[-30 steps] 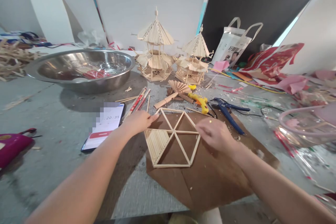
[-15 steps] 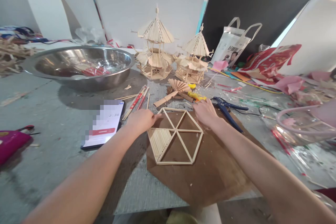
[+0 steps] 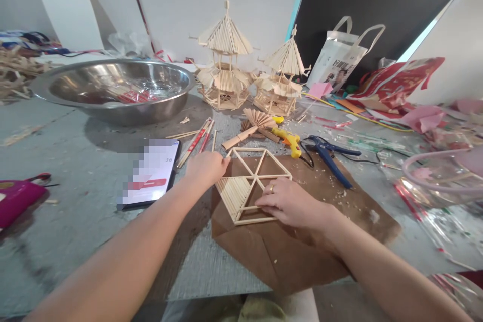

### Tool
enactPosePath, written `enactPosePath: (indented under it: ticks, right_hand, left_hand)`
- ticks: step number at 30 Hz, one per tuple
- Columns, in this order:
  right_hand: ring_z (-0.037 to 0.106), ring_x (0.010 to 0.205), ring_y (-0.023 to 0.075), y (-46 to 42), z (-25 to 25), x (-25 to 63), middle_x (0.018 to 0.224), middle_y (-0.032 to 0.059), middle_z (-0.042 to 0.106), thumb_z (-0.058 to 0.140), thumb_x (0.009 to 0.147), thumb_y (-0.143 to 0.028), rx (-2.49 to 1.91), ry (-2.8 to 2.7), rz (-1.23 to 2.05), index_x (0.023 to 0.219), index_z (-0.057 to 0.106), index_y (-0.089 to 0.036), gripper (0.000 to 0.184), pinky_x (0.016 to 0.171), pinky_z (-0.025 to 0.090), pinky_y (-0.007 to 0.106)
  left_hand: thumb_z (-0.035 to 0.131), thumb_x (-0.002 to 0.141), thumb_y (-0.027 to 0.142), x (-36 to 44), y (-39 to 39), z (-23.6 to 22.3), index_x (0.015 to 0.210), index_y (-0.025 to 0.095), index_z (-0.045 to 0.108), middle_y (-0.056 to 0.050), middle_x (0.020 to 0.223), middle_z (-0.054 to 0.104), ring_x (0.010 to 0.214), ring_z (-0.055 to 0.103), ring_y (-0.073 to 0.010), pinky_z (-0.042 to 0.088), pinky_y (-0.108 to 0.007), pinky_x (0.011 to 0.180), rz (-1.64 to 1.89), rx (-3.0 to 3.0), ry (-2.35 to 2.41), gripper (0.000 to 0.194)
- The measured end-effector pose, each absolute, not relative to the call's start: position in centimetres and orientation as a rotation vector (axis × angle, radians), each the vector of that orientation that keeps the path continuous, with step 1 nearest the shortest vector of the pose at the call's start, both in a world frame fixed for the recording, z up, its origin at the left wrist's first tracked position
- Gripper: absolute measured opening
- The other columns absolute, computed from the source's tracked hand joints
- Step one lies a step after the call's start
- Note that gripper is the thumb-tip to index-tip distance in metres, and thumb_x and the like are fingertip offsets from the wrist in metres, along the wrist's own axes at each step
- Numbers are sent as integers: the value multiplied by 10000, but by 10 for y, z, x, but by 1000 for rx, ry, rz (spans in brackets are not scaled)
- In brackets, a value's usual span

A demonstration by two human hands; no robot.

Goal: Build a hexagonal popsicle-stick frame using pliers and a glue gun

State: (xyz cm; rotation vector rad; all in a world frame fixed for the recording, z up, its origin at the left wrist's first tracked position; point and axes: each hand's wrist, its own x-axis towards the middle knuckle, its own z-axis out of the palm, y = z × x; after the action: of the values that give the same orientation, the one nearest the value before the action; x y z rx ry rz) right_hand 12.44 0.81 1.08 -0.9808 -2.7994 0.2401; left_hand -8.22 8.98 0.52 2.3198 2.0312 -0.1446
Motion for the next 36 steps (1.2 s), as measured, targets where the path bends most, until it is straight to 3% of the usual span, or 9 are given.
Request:
enactPosePath:
  ticks: [5,9,12,16,19,24,30,36]
  right_hand:
    - [490,742,153,8,7,126,715,40,629,431,831,-225,-985,-2849,330,865,666,-214,238,667,311,291]
    - [464,732,147,4,8,127,709,32,624,457,809,-206,-937,-2849,377,857,666,-213,214,704,293,305]
    - [451,740,149,1,8,127,713,24,623,470,796,-193,-929,-2830,389,842,663,-215,200,724,281,316]
    - [439,746,149,-1,7,127,708,18,620,474,786,-178,-934,-2782,412,830,659,-212,193,730,277,318]
    - [439,738,147,-1,6,128,709,24,611,468,787,-179,-929,-2744,425,846,656,-208,199,726,284,316]
    - [449,747,152,1,3,128,720,31,602,473,782,-187,-930,-2695,432,863,648,-202,193,734,297,324]
    - [469,749,156,5,1,130,709,39,585,477,776,-184,-955,-2671,441,850,649,-198,188,729,321,324]
    - [476,752,152,5,-1,131,721,40,579,475,775,-172,-947,-2654,446,860,646,-195,191,731,332,320]
  left_hand:
    - [208,801,558,-85,86,13,834,176,651,-146,812,658,777,602,-290,428,-376,633,-13,2351,2068,586]
    - [274,835,433,-81,79,18,928,221,613,-75,887,647,761,576,-209,400,-314,630,230,2445,1941,410]
    - [306,842,350,-81,77,19,891,232,607,-38,958,622,783,550,-157,374,-273,647,337,2590,1646,326]
    - [446,770,417,-88,79,25,726,202,590,-23,767,619,694,528,-146,333,-262,585,38,2606,1325,263]
    - [531,668,525,-90,75,37,678,202,576,0,683,607,602,501,-127,291,-245,517,-229,2445,1262,326]
    - [565,638,379,-85,57,52,733,232,598,16,683,611,568,488,-114,258,-233,484,-364,2418,1134,178]
    - [599,563,455,-81,50,43,755,227,617,-23,677,621,589,520,-160,300,-249,497,-486,2481,1180,299]
    - [520,634,305,-79,47,44,719,226,625,-23,691,628,598,533,-158,329,-251,509,-517,2463,1105,157]
